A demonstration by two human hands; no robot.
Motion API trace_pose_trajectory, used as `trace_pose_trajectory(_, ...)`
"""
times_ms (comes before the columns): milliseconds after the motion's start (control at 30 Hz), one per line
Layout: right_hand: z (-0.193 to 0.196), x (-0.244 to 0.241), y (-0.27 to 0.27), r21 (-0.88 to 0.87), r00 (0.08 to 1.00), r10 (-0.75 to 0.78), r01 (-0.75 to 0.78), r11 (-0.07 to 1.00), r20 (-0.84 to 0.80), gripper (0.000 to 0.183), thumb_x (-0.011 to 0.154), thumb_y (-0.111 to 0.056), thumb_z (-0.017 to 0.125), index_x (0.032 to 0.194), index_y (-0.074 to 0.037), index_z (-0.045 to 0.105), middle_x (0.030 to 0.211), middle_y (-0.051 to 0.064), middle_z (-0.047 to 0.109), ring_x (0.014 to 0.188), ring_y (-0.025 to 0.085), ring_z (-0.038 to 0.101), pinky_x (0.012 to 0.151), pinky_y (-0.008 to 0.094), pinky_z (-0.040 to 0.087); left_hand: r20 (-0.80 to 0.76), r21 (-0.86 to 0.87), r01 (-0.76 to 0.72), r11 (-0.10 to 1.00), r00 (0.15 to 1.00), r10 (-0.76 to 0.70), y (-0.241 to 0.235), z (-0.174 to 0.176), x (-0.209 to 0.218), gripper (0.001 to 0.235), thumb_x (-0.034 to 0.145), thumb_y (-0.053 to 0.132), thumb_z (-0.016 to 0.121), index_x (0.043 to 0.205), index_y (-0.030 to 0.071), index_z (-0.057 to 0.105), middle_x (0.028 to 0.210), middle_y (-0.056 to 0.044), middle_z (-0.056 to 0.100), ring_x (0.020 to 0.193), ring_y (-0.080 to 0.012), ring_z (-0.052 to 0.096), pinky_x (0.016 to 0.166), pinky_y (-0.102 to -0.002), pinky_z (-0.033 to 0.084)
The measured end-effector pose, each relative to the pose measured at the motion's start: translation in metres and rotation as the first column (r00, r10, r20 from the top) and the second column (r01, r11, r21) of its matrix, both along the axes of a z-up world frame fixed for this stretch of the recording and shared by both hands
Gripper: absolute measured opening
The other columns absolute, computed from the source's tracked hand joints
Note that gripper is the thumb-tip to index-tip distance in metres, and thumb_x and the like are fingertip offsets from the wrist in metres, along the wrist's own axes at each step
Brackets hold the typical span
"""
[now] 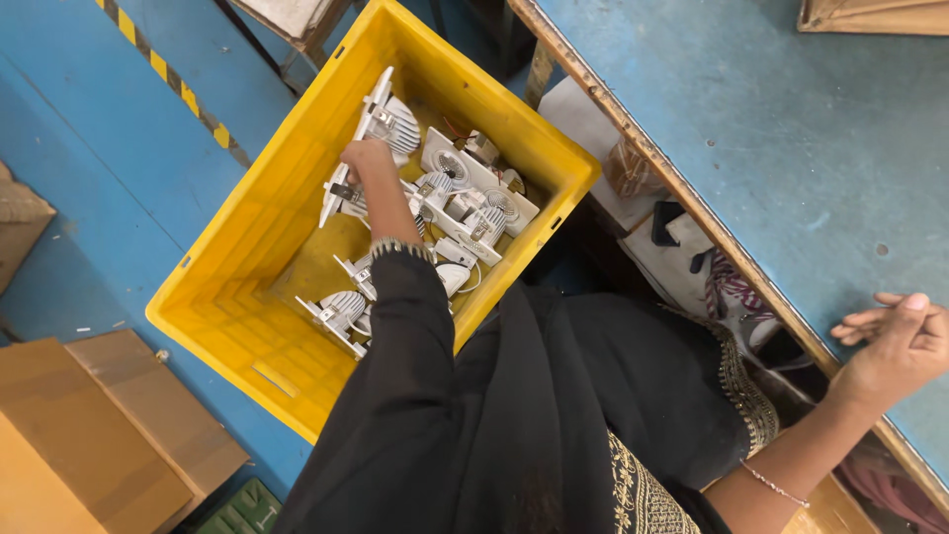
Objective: The person connects wires and components of a dual-head LED ceiling fixture, using a screwdriver to secure wire connections into an LED driver and handling various housing components by hand.
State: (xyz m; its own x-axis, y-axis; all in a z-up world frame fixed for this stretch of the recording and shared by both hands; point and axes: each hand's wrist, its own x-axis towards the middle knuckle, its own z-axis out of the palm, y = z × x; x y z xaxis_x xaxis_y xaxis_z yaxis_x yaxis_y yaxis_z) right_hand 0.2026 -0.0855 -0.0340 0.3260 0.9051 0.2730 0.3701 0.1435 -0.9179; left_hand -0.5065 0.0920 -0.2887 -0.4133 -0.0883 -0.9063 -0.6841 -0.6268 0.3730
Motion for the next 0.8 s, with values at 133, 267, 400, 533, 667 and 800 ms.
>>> trace_pose_trajectory(133,-0.003,-0.001,0.0,-0.018,1.0,-0.026,0.026,1.0,0.018,0.035,0.123,-0.022,0.046,0.103,0.006,0.055,0.079,0.016,0.062,0.062,0.017,0.06,0.057,0.023,0.045,0.034,0.024,0.028,0.999,0.999,-0.029,0.003,0.027,-0.004,0.042,0.097,0.026,0.057,0.133,0.004,0.051,0.128,-0.017,0.058,0.109,-0.0312,0.059,0.08,-0.043,0.054)
trace_pose_trajectory(267,-0.009,0.006,-0.002,-0.044,0.998,-0.04,0.043,0.998,0.057,0.037,0.124,-0.022,0.043,0.107,0.007,0.057,0.08,0.015,0.064,0.063,0.016,0.059,0.058,0.022,0.046,0.067,0.063,0.055,0.996,0.996,-0.059,0.0,0.068,0.005,0.044,0.098,0.029,0.057,0.133,0.005,0.052,0.133,-0.016,0.056,0.117,-0.0307,0.056,0.086,-0.044,0.052)
trace_pose_trajectory(400,-0.016,0.014,-0.005,-0.056,0.992,-0.059,0.066,0.996,0.111,0.039,0.125,-0.023,0.041,0.109,0.008,0.058,0.082,0.015,0.065,0.065,0.016,0.061,0.06,0.022,0.046,0.115,0.159,0.081,0.984,0.988,-0.1,-0.004,0.115,0.017,0.045,0.098,0.033,0.057,0.133,0.006,0.053,0.139,-0.016,0.054,0.125,-0.0303,0.053,0.092,-0.044,0.049)
trace_pose_trajectory(533,-0.018,0.016,-0.004,-0.068,0.989,-0.093,0.101,0.992,0.111,0.039,0.124,-0.024,0.042,0.109,0.007,0.059,0.081,0.015,0.064,0.065,0.015,0.06,0.06,0.023,0.047,0.332,0.442,-0.153,0.884,0.943,-0.002,-0.018,0.144,0.023,0.046,0.098,0.037,0.057,0.133,0.006,0.054,0.144,-0.015,0.052,0.133,-0.0298,0.049,0.098,-0.044,0.047)
trace_pose_trajectory(667,-0.007,-0.002,-0.002,-0.064,0.988,-0.113,0.12,0.991,0.104,0.038,0.122,-0.027,0.047,0.106,0.006,0.058,0.079,0.012,0.063,0.064,0.015,0.061,0.059,0.024,0.048,0.933,0.138,-0.99,-0.025,0.121,0.338,-0.04,0.139,0.025,0.045,0.092,0.041,0.065,0.13,0.015,0.061,0.136,-0.014,0.058,0.133,-0.0345,0.051,0.102,-0.051,0.043)
trace_pose_trajectory(800,0.018,-0.035,-0.001,-0.011,0.982,-0.161,0.163,0.987,0.094,0.043,0.124,-0.03,0.061,0.098,0.004,0.059,0.075,0.01,0.062,0.061,0.014,0.061,0.054,0.026,0.05,0.861,-0.508,-0.779,-0.368,-0.457,-0.223,-0.045,0.112,0.032,0.05,0.076,0.063,0.076,0.104,0.022,0.079,0.108,-0.006,0.073,0.103,-0.028,0.071,0.078,-0.05,0.055)
